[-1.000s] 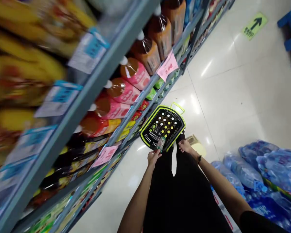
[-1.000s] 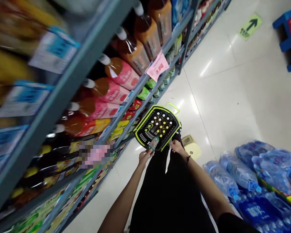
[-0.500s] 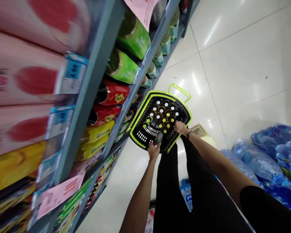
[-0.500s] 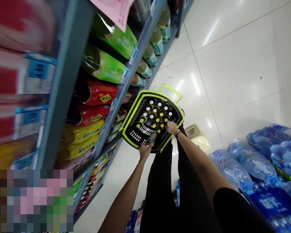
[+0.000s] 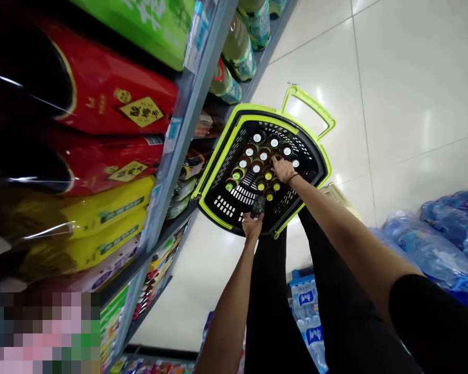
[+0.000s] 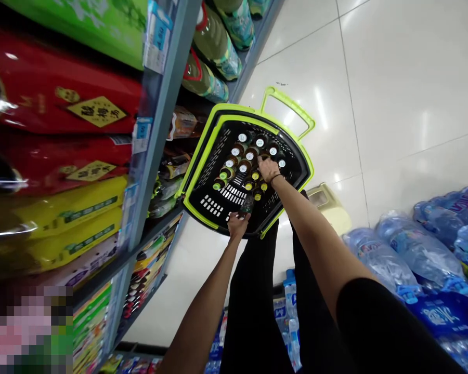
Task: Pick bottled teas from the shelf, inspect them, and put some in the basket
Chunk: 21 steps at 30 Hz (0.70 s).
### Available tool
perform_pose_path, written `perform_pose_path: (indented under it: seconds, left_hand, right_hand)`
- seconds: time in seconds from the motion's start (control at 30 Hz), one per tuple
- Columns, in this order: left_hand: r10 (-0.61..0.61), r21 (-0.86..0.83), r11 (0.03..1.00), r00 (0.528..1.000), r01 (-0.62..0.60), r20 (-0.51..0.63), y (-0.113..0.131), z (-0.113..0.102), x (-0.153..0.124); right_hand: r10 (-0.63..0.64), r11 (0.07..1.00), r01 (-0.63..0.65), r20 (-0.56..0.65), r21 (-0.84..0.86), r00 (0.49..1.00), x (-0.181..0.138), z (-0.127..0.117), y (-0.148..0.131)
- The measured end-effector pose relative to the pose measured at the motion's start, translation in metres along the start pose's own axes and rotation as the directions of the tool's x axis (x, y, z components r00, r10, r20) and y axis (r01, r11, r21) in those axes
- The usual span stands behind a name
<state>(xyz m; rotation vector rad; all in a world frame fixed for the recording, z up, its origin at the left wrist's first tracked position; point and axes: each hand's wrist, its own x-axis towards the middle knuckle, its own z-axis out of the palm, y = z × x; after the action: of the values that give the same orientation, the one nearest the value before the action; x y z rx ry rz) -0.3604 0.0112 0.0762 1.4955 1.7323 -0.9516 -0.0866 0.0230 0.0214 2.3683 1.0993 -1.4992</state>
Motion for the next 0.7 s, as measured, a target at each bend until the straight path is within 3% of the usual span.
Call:
perform_pose_path:
  seconds: [0.1, 0.2, 0.37, 0.47, 0.6, 0.7]
  left_hand:
    - [0.009, 0.000, 1.000, 1.000, -0.009, -0.003, -0.004, -0.003, 0.002]
    - [0.034, 0.013, 0.999, 0.999, -0.034, -0.024, -0.007, -0.015, -0.002]
    - [0.152, 0.031, 0.988, 0.985, -0.150, -0.079, -0.025, -0.054, -0.025]
    - [0.170, 0.038, 0.985, 0.968, -0.166, -0.185, -0.046, -0.082, -0.046]
    - [0.162, 0.008, 0.985, 0.906, -0.172, -0.390, -0.069, -0.116, -0.071]
    - [0.172, -0.038, 0.972, 0.811, -0.233, -0.559, -0.068, -0.137, -0.083]
  right_hand:
    - [-0.032, 0.999, 0.032, -0.002, 0.005, 1.000, 0.004, 0.001, 0.004]
    - [-0.057, 0.998, 0.058, -0.062, 0.011, 0.996, -0.019, -0.002, 0.005]
    - [-0.108, 0.992, 0.120, -0.221, 0.044, 0.969, -0.109, -0.008, -0.020]
    - [-0.171, 0.978, 0.197, -0.278, 0.069, 0.945, -0.162, -0.006, -0.039]
    - [-0.251, 0.952, 0.288, -0.271, 0.105, 0.929, -0.192, 0.007, -0.058]
    - [-0.263, 0.944, 0.301, -0.245, 0.134, 0.933, -0.187, 0.025, -0.077]
